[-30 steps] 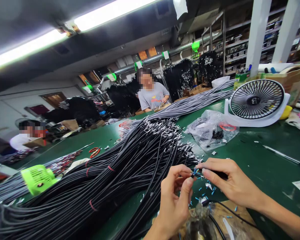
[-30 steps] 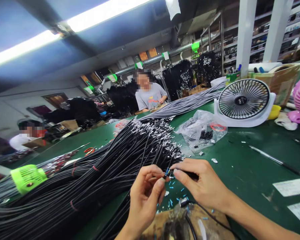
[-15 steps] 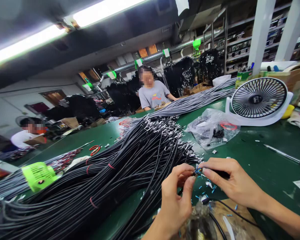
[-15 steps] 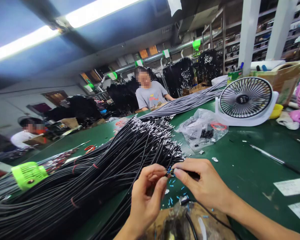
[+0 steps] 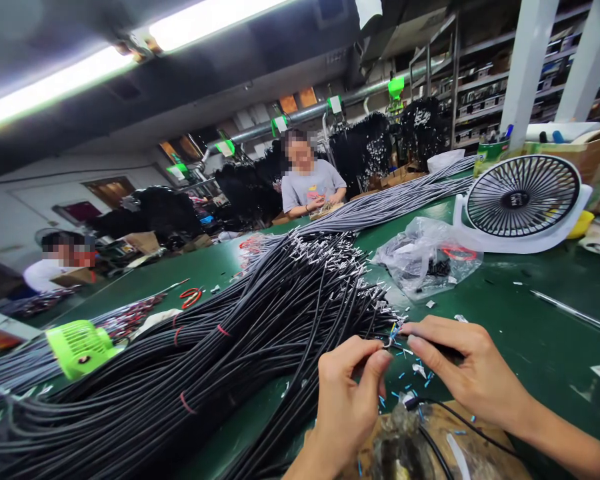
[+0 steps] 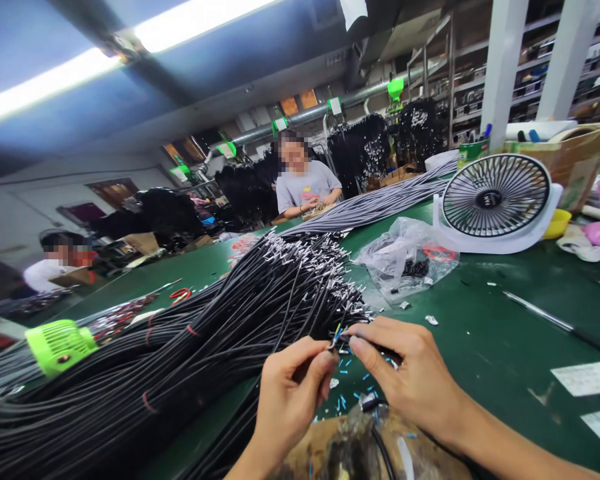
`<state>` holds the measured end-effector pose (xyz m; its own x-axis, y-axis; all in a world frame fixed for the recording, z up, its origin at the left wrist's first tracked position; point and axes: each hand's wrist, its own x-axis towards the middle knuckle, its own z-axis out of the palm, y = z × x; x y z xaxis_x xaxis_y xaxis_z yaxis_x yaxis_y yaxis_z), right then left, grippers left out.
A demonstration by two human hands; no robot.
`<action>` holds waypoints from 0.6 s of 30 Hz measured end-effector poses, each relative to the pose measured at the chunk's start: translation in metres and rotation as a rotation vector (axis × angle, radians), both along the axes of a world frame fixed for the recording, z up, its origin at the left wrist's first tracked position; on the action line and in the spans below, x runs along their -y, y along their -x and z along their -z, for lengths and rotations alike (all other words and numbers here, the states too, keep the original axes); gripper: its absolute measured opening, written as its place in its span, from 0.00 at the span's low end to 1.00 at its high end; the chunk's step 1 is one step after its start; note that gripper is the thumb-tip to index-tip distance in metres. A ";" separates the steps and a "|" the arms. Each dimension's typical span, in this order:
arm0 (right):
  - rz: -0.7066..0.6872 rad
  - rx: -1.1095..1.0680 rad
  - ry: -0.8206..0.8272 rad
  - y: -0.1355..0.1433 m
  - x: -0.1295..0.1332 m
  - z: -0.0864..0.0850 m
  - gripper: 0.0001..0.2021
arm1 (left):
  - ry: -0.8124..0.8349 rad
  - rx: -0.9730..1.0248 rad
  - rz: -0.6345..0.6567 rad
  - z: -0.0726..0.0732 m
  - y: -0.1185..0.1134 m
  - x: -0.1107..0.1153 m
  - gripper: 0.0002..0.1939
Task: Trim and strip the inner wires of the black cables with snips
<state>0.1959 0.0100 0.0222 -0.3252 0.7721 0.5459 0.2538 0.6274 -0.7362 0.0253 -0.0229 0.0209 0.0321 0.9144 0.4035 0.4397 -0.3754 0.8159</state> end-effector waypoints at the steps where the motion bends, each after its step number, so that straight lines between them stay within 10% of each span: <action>1: -0.008 0.004 0.001 0.000 0.000 0.000 0.10 | 0.069 0.057 0.047 -0.002 0.000 0.000 0.16; 5: -0.007 0.022 0.027 -0.001 -0.002 0.001 0.09 | 0.233 0.242 0.129 -0.006 -0.001 -0.002 0.18; 10: 0.098 -0.013 0.106 -0.002 -0.005 0.002 0.08 | 0.069 0.065 -0.058 -0.001 -0.001 -0.001 0.12; 18: -0.035 -0.139 0.233 -0.003 -0.006 -0.001 0.08 | -0.106 -0.153 -0.006 -0.001 -0.003 0.002 0.08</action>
